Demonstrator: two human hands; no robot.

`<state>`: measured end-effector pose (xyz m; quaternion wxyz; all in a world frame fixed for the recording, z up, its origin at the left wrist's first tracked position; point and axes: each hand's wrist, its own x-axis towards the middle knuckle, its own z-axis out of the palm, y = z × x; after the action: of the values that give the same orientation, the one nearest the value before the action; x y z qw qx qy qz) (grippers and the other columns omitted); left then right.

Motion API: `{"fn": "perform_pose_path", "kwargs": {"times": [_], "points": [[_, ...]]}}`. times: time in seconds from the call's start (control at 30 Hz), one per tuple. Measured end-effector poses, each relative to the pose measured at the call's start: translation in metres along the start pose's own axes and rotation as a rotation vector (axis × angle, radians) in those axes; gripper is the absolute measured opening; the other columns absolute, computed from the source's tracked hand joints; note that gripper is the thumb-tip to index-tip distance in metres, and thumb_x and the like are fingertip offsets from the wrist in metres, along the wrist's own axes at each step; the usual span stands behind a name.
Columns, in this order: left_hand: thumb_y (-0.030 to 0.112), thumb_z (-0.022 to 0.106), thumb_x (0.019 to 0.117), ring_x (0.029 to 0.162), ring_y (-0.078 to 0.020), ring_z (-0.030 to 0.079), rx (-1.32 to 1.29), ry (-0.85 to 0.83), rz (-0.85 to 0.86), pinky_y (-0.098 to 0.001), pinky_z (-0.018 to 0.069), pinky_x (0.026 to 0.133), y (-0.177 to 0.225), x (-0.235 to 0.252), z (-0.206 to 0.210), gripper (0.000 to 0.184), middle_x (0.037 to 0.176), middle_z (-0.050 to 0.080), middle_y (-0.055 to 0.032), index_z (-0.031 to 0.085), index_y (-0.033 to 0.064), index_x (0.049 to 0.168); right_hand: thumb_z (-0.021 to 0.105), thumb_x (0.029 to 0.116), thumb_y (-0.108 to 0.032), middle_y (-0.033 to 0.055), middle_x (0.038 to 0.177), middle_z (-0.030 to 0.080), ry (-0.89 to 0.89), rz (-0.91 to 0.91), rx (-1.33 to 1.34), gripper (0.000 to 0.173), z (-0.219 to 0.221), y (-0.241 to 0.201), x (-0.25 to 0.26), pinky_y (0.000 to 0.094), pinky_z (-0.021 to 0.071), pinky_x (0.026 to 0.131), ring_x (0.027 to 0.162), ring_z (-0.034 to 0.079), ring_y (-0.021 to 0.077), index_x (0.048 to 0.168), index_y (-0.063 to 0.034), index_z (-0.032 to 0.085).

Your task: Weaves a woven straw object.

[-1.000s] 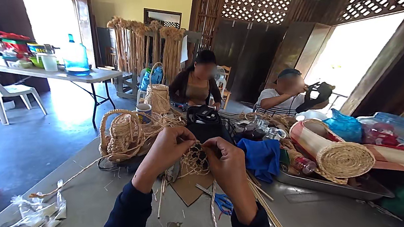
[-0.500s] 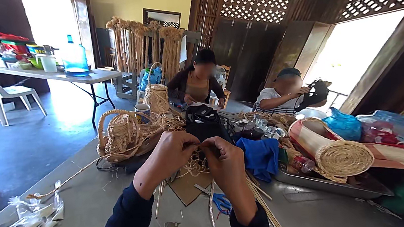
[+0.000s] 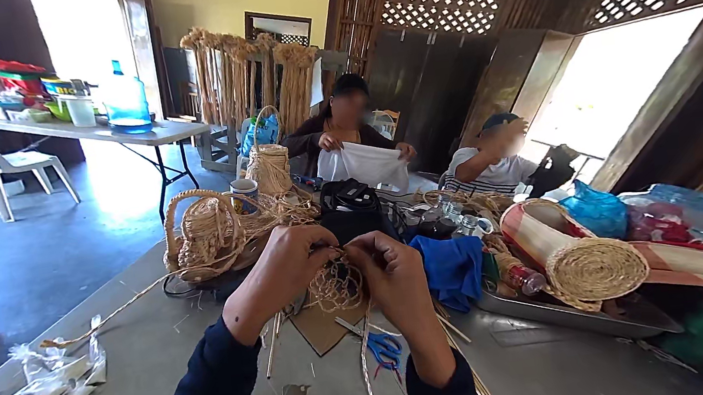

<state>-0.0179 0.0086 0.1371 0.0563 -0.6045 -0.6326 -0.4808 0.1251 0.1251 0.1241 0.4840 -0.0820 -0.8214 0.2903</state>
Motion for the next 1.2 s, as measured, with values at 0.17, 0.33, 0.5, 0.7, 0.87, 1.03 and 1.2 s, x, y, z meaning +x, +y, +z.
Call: {"fn": "perform_pose_path", "kwargs": {"times": [0.17, 0.33, 0.5, 0.7, 0.87, 1.03, 1.2], "points": [[0.01, 0.068, 0.0959, 0.081, -0.0001, 0.067, -0.037, -0.015, 0.052, -0.0152, 0.0543, 0.077, 0.001, -0.001, 0.001, 0.011, 0.091, 0.073, -0.0035, 0.075, 0.0024, 0.099, 0.064, 0.097, -0.008, -0.003, 0.077, 0.07, -0.089, 0.176, 0.13, 0.011, -0.01, -0.003, 0.004, 0.013, 0.0498, 0.062, 0.066, 0.062, -0.0037, 0.094, -0.0033, 0.074], [0.01, 0.068, 0.0948, 0.08, 0.0001, 0.066, -0.033, -0.021, 0.134, -0.0137, 0.0526, 0.076, 0.002, -0.002, 0.005, 0.011, 0.09, 0.073, -0.0043, 0.076, 0.0024, 0.098, 0.069, 0.0931, -0.007, -0.0039, 0.076, 0.069, -0.188, 0.227, 0.138, 0.005, -0.015, -0.009, 0.003, 0.0126, 0.0503, 0.063, 0.067, 0.062, -0.0047, 0.092, -0.0038, 0.074], [0.009, 0.069, 0.0939, 0.081, 0.0006, 0.066, -0.05, -0.05, 0.125, -0.0137, 0.0533, 0.077, 0.003, -0.002, 0.003, 0.011, 0.091, 0.073, -0.0043, 0.076, 0.0024, 0.099, 0.07, 0.0919, -0.008, -0.005, 0.073, 0.067, -0.133, 0.192, 0.071, 0.005, -0.012, -0.009, 0.003, 0.0119, 0.0475, 0.061, 0.064, 0.059, -0.0055, 0.088, -0.0052, 0.072], [0.009, 0.07, 0.0934, 0.081, 0.0008, 0.067, -0.039, -0.02, 0.099, -0.0142, 0.0539, 0.075, 0.002, -0.003, 0.002, 0.009, 0.09, 0.073, -0.0029, 0.076, 0.0035, 0.098, 0.069, 0.0922, -0.006, -0.0034, 0.074, 0.068, -0.118, 0.203, 0.067, 0.005, -0.009, -0.013, 0.003, 0.0122, 0.0484, 0.062, 0.065, 0.06, -0.0047, 0.088, -0.0043, 0.072], [0.011, 0.071, 0.0916, 0.079, 0.0014, 0.067, -0.025, 0.016, 0.098, -0.0156, 0.0558, 0.075, -0.005, -0.003, 0.005, 0.008, 0.088, 0.073, 0.0002, 0.076, 0.0064, 0.096, 0.069, 0.0941, -0.017, -0.0028, 0.077, 0.066, -0.121, 0.189, -0.004, 0.012, -0.012, -0.011, 0.002, 0.0184, 0.0469, 0.061, 0.065, 0.057, -0.0008, 0.094, -0.0056, 0.074], [0.011, 0.071, 0.0908, 0.077, -0.0018, 0.068, 0.033, 0.015, 0.075, -0.0186, 0.0565, 0.073, -0.004, -0.002, 0.009, 0.008, 0.086, 0.074, -0.0013, 0.076, 0.007, 0.095, 0.071, 0.0912, -0.018, 0.004, 0.083, 0.07, -0.143, 0.149, -0.217, 0.013, -0.022, -0.02, -0.001, 0.037, 0.0537, 0.069, 0.076, 0.066, 0.0151, 0.095, -0.0063, 0.076], [0.013, 0.07, 0.0891, 0.076, -0.001, 0.069, 0.048, 0.02, 0.119, -0.0174, 0.0567, 0.071, -0.003, -0.003, 0.014, 0.009, 0.085, 0.074, -0.0004, 0.076, 0.0079, 0.094, 0.065, 0.0956, -0.015, 0.0037, 0.08, 0.069, -0.142, 0.127, -0.262, 0.015, -0.029, -0.025, -0.002, 0.0359, 0.0518, 0.067, 0.075, 0.066, 0.0142, 0.09, -0.0058, 0.076]]}}
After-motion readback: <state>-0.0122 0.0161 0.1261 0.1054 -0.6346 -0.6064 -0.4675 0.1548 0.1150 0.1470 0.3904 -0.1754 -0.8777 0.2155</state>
